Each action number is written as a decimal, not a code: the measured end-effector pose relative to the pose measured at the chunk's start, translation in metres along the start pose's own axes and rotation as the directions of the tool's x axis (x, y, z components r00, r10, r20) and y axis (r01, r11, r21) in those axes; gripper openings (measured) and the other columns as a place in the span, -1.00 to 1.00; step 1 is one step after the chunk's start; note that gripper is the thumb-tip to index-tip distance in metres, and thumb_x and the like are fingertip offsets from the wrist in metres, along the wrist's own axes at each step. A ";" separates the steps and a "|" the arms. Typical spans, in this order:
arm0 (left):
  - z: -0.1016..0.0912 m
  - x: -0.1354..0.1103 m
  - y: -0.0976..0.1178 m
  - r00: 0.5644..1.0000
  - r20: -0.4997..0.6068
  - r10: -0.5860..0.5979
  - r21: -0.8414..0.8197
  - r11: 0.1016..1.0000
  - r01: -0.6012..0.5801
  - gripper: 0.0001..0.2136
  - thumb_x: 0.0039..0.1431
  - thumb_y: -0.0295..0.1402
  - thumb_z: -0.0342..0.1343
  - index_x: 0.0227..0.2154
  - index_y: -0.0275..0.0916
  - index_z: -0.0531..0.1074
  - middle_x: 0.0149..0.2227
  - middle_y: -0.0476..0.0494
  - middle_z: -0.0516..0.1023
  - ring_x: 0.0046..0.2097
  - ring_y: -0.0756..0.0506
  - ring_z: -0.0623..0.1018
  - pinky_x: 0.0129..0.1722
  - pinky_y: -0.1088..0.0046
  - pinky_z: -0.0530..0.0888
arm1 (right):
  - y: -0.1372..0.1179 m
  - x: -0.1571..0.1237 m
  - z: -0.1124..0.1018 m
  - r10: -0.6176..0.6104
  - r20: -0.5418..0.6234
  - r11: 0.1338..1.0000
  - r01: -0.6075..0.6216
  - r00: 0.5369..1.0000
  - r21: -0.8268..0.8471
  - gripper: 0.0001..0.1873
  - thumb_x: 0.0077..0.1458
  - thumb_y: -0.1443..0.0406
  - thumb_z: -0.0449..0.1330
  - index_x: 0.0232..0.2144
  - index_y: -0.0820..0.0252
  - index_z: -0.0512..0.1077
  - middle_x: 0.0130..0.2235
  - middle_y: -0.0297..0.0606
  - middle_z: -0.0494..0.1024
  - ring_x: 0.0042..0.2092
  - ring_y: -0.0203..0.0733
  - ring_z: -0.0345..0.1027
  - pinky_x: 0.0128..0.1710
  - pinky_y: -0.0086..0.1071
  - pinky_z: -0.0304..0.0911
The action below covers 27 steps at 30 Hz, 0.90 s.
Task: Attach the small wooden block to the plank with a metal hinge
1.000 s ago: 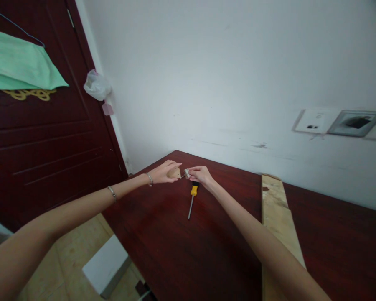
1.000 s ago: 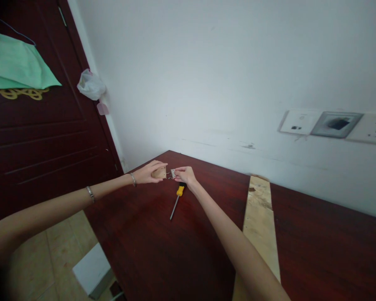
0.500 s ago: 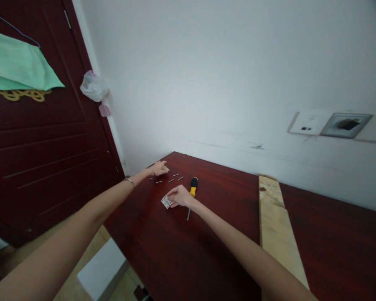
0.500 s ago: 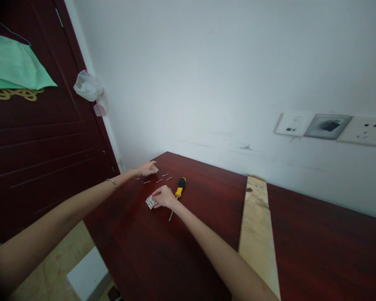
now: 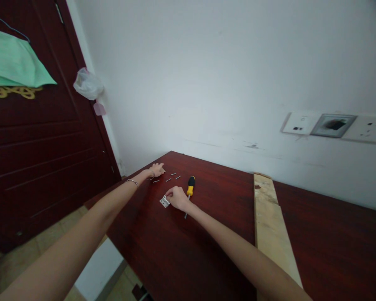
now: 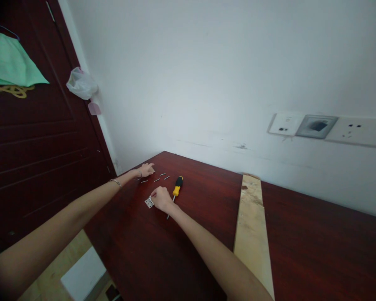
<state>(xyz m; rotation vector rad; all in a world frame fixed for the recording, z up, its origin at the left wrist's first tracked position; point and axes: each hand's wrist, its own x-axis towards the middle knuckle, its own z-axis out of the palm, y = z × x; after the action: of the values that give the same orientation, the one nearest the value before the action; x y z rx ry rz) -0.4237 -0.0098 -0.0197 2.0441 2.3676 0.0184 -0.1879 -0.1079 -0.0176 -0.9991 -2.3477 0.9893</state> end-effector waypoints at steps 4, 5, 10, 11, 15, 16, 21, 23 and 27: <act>0.001 0.003 0.002 0.999 0.019 -0.031 -0.007 1.000 0.031 -0.42 0.10 -0.26 0.00 0.19 -0.26 0.06 0.16 -0.36 0.23 0.16 -0.30 0.26 0.03 0.22 0.26 | 0.002 -0.001 -0.001 -0.066 -0.006 0.990 0.065 0.998 -0.124 -0.74 -0.01 0.46 0.10 -0.32 0.27 0.56 -0.30 -0.16 0.61 -0.26 -0.24 0.47 -0.27 -0.51 0.26; 0.001 0.003 0.002 0.999 0.022 -0.040 -0.010 0.999 0.040 -0.41 0.09 -0.26 0.01 0.19 -0.27 0.05 0.16 -0.36 0.23 0.16 -0.30 0.26 0.03 0.22 0.26 | 0.002 -0.001 -0.001 -0.077 -0.001 0.986 0.076 0.997 -0.152 -0.75 -0.02 0.45 0.11 -0.32 0.26 0.56 -0.30 -0.17 0.60 -0.26 -0.24 0.47 -0.28 -0.51 0.25; -0.002 0.001 0.009 0.997 -0.004 -0.079 -0.024 0.997 0.079 -0.26 0.03 -0.29 0.04 0.25 -0.32 -0.13 0.19 -0.39 0.19 0.18 -0.32 0.24 0.02 0.27 0.27 | -0.004 -0.011 -0.015 -0.115 0.009 0.954 0.113 0.993 -0.279 -0.78 0.02 0.41 0.10 -0.32 0.23 0.54 -0.30 -0.20 0.58 -0.24 -0.24 0.44 -0.24 -0.48 0.23; -0.003 0.001 0.013 0.997 -0.020 -0.077 -0.026 0.997 0.076 -0.24 0.02 -0.29 0.05 0.25 -0.33 -0.15 0.19 -0.41 0.17 0.19 -0.33 0.22 0.02 0.28 0.27 | -0.006 -0.015 -0.022 -0.124 0.001 0.945 0.119 0.992 -0.304 -0.77 0.04 0.39 0.09 -0.30 0.22 0.53 -0.27 -0.18 0.57 -0.21 -0.23 0.43 -0.21 -0.47 0.22; -0.012 0.006 0.044 0.996 -0.085 -0.022 -0.026 0.999 0.020 -0.24 0.04 -0.28 0.04 0.25 -0.41 -0.17 0.21 -0.47 0.11 0.21 -0.36 0.15 0.04 0.25 0.24 | -0.007 -0.045 -0.067 -0.127 -0.069 0.914 0.089 0.990 -0.397 -0.72 0.09 0.34 0.04 -0.18 0.25 0.47 -0.13 -0.08 0.48 -0.15 -0.15 0.41 -0.17 -0.38 0.23; -0.014 0.010 0.056 0.995 -0.099 0.001 -0.025 1.000 -0.003 -0.26 0.05 -0.29 0.03 0.24 -0.42 -0.15 0.21 -0.48 0.11 0.22 -0.36 0.15 0.05 0.24 0.23 | -0.007 -0.057 -0.081 -0.114 -0.098 0.901 0.061 0.989 -0.429 -0.70 0.10 0.32 0.03 -0.16 0.27 0.45 -0.11 -0.04 0.46 -0.15 -0.11 0.41 -0.18 -0.34 0.24; -0.027 0.028 0.152 0.976 -0.136 0.169 -0.031 0.984 -0.174 -0.40 0.08 -0.28 0.01 0.18 -0.35 0.03 0.18 -0.41 0.17 0.20 -0.32 0.16 0.07 0.23 0.21 | 0.003 -0.133 -0.137 0.094 -0.316 0.633 -0.302 0.944 -0.713 -0.62 0.09 0.23 0.09 -0.08 0.35 0.37 -0.11 0.08 0.42 -0.11 0.09 0.37 -0.26 -0.22 0.30; -0.030 0.030 0.201 0.959 -0.129 0.251 -0.045 0.965 -0.259 -0.44 0.08 -0.25 0.02 0.13 -0.35 0.11 0.15 -0.42 0.20 0.18 -0.33 0.19 0.06 0.21 0.23 | 0.010 -0.165 -0.148 0.149 -0.358 0.546 -0.378 0.922 -0.747 -0.60 0.11 0.18 0.10 -0.13 0.41 0.40 -0.13 0.14 0.43 -0.10 0.10 0.36 -0.18 -0.16 0.29; -0.028 0.021 0.302 0.907 -0.090 0.411 -0.093 0.904 -0.418 -0.48 0.08 -0.18 0.03 0.07 -0.35 0.19 0.12 -0.39 0.26 0.18 -0.31 0.21 0.07 0.23 0.24 | 0.020 -0.219 -0.147 0.216 -0.441 0.429 -0.491 0.871 -0.758 -0.46 0.11 0.08 0.09 -0.07 0.49 0.38 0.06 0.34 0.30 0.06 0.25 0.23 -0.10 -0.10 0.27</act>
<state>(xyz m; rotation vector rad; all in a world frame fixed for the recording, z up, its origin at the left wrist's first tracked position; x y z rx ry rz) -0.1290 0.0553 0.0140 2.4811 1.8635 0.2214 0.0539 -0.1943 0.0471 -1.9199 -2.3673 -0.3814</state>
